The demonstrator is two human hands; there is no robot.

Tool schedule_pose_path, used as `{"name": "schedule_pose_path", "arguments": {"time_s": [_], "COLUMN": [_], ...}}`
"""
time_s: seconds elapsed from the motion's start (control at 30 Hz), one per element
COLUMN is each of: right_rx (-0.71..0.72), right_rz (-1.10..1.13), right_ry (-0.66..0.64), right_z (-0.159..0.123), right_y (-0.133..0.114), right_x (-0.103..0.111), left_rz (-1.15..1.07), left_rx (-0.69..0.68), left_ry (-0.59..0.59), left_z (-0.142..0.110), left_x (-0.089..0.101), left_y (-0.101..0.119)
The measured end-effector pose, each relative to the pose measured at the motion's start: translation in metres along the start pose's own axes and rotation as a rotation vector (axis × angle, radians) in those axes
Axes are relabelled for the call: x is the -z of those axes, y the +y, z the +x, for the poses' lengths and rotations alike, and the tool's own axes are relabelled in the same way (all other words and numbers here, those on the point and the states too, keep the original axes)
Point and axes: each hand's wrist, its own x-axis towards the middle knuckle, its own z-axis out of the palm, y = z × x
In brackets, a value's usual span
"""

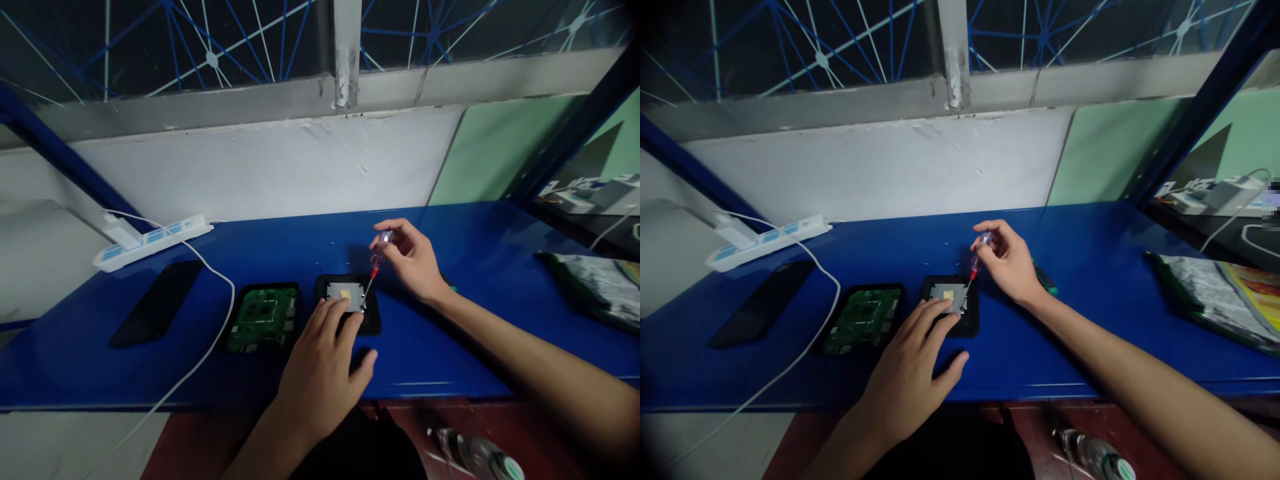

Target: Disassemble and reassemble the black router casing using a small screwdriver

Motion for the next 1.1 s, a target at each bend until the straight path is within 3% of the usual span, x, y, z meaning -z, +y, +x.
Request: {"name": "schedule_pose_path", "arguments": {"time_s": [0.6, 1.1], "right_rx": [-0.004, 0.108], "right_rz": [-0.022, -0.015], "right_ry": [-0.024, -0.119], "right_z": [0.0, -0.004], "right_y": [-0.003, -0.011], "right_x": [0.004, 0.006], "left_rz": [-0.062, -0.014], "left_rx": [0.043, 0.092], "left_ry": [-0.071, -0.049], "left_z": [0.004, 0.005], "left_x": [0.003, 0.001], "left_y": [0.001, 0.005]}}
